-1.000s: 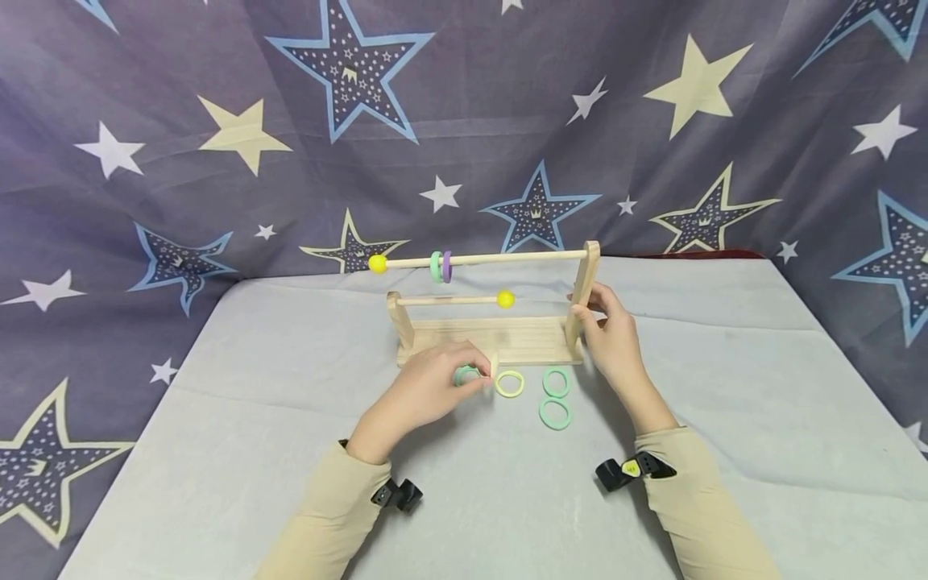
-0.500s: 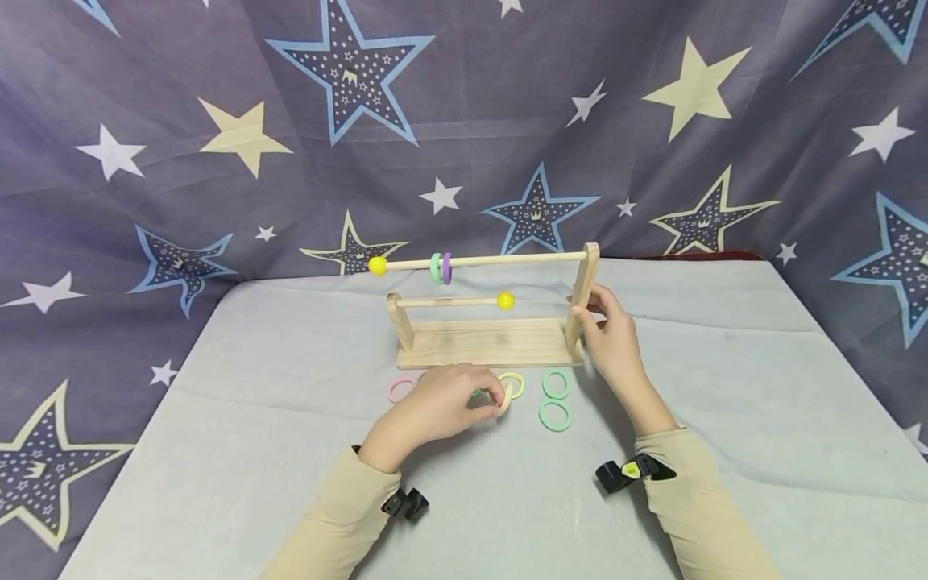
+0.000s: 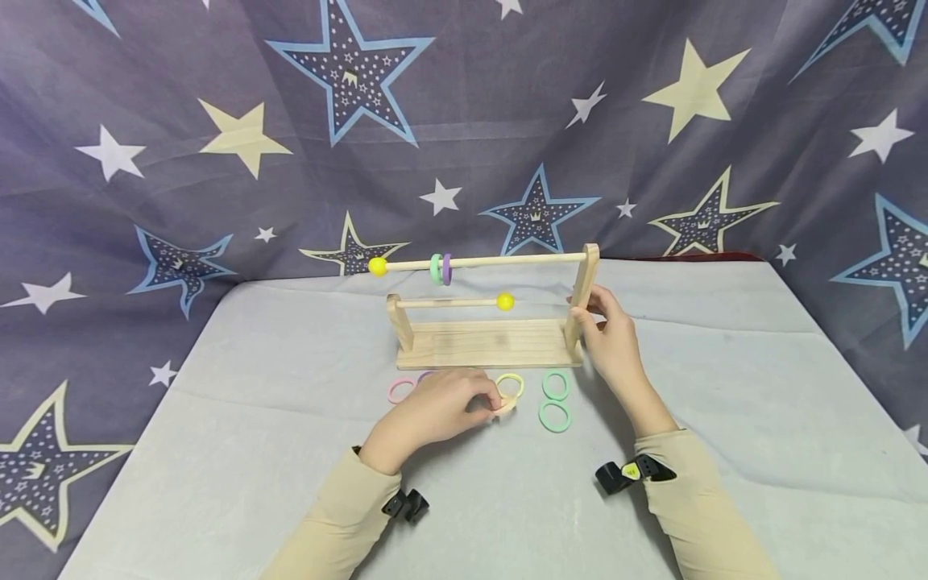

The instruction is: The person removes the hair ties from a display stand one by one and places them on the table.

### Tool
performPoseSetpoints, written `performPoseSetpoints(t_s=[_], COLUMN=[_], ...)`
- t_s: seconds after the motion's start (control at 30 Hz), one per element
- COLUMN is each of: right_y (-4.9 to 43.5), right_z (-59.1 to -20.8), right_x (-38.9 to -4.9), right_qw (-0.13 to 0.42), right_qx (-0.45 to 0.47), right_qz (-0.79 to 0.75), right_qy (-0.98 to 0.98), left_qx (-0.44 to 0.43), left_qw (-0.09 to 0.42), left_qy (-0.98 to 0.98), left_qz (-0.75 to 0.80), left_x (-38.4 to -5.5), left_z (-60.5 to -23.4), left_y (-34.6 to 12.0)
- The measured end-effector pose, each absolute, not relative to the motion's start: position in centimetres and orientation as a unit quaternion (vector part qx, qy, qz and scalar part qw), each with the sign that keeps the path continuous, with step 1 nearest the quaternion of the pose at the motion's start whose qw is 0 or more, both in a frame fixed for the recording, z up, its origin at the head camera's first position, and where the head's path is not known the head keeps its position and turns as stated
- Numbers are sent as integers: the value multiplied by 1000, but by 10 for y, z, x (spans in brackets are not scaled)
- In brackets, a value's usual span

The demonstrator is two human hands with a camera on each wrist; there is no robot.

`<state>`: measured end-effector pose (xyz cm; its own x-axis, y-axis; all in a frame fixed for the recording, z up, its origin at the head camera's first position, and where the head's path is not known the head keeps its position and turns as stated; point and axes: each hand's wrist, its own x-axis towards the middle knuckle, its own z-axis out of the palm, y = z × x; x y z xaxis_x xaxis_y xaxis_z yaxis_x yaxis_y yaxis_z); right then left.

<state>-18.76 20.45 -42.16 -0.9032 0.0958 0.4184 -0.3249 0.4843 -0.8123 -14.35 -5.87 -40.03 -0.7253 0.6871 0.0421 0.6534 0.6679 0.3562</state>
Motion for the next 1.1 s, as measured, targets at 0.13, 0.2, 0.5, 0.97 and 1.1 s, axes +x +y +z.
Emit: performPoseSetpoints(t_s=[0.13,0.2,0.5,0.97,1.1], right_y=[205,204,204,203,204], right_z=[-421,-421,-422,-421,-421], right_x=[-187,-187,-186,-187,-186], right_qw=[209,207,209,210,210], right_qx=[68,68,66,66,64], right_qz=[506,508,512,507,507], right_qy=[-834,-833,-830,-833,-834], left_qx=[370,373,384,407,397], left_qw=[36,34,36,35,40], left_qy=[914,914,914,906,909], left_qz=[160,153,128,113,121], left_x=[-142,-142,-146,-147,-149], left_z=[-400,-400,-402,-405,-404], left_y=[-58,-57,-54,-37,-38])
